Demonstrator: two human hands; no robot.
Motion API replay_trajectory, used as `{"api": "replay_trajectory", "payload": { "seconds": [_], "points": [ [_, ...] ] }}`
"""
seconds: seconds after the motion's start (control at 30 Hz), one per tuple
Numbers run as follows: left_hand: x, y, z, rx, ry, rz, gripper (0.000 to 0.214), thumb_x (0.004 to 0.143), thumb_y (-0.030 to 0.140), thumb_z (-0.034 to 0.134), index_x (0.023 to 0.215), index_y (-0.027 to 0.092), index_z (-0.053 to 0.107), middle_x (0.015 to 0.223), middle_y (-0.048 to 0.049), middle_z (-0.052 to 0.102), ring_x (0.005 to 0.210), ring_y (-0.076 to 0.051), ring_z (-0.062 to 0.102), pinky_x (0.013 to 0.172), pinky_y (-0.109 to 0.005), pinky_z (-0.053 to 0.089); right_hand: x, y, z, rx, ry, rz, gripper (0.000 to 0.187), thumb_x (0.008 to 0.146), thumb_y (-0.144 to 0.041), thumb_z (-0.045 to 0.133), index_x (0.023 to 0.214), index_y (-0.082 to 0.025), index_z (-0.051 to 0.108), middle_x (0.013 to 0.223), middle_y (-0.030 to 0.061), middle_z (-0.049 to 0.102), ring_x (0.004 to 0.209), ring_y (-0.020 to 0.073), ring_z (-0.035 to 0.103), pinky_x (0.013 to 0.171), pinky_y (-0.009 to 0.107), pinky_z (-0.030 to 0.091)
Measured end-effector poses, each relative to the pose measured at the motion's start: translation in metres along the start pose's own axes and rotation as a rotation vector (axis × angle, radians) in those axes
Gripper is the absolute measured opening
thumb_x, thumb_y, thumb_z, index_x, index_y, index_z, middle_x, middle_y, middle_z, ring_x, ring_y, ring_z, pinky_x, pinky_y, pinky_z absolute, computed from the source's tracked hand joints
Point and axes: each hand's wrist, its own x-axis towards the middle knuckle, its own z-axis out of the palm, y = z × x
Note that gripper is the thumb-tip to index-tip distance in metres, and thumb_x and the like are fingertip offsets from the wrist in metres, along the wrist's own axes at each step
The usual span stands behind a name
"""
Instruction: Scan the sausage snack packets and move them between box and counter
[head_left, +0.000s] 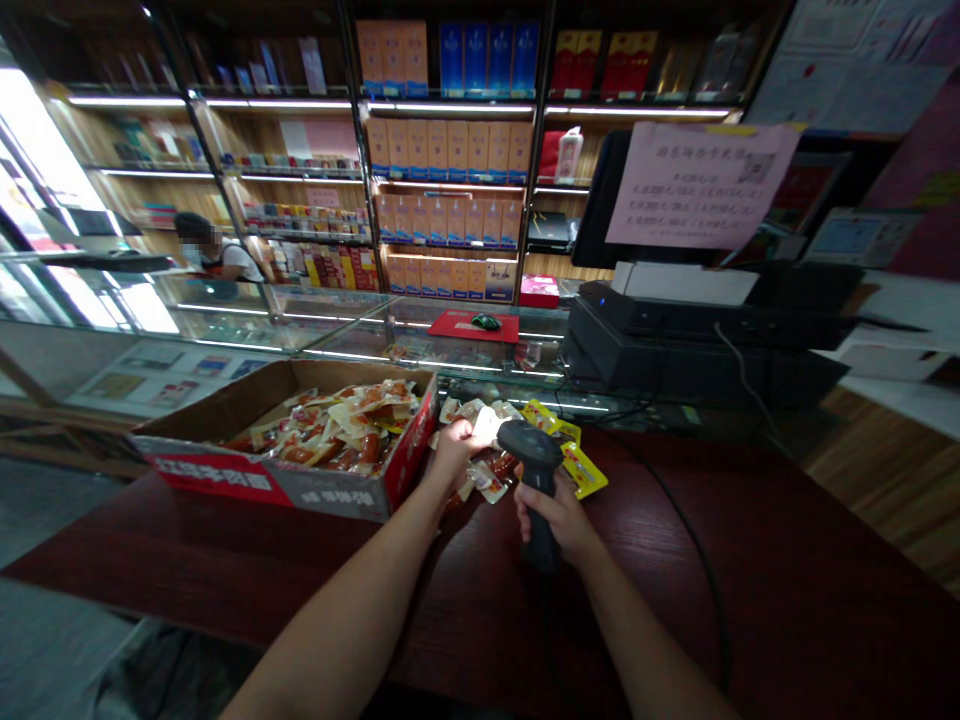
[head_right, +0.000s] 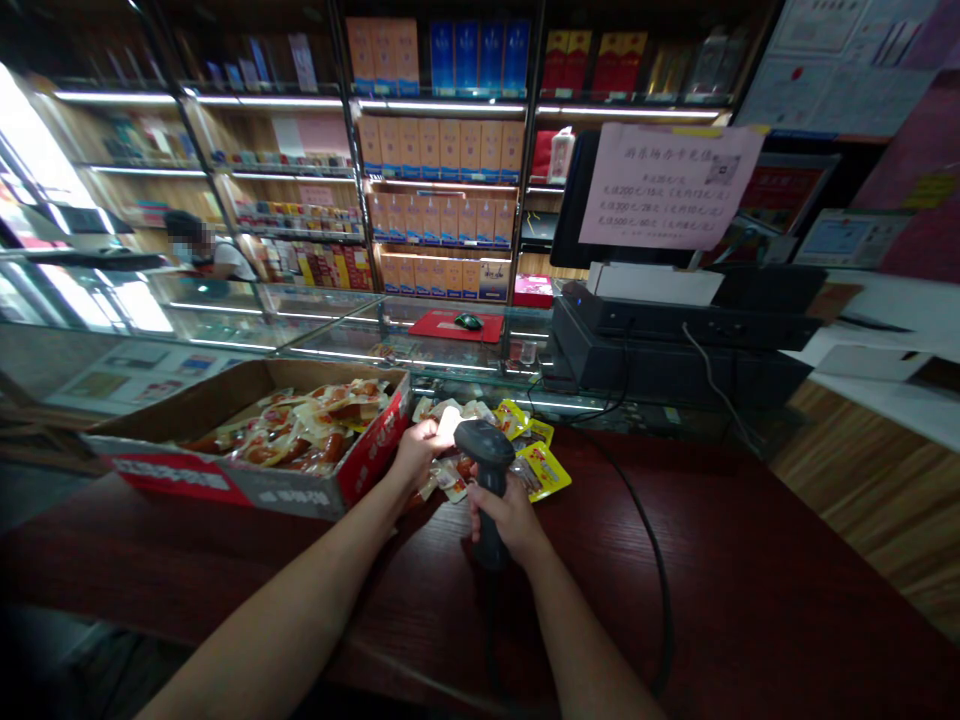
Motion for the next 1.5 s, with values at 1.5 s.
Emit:
{"api": "replay_trajectory", "payload": {
  "seconds": [1.5],
  "points": [
    [-0.019,0.121,-0.106,0.604,0.794,0.772,0.022,0.072,0.019,0.058,0.094,0.017,0.057,0.112,-0.0086,0.054,0.112,-0.021,0.048,0.100,-0.040,0.034,0.026,-0.015,0.102,0.075,-0.241,0.073,0.025,0.065,-0.035,0.069,0.062,-0.016,0.053,0.041,-0.0043,0.053,0.030,0.0095,0.047,0.031,0.020,0.041]
  ]
}}
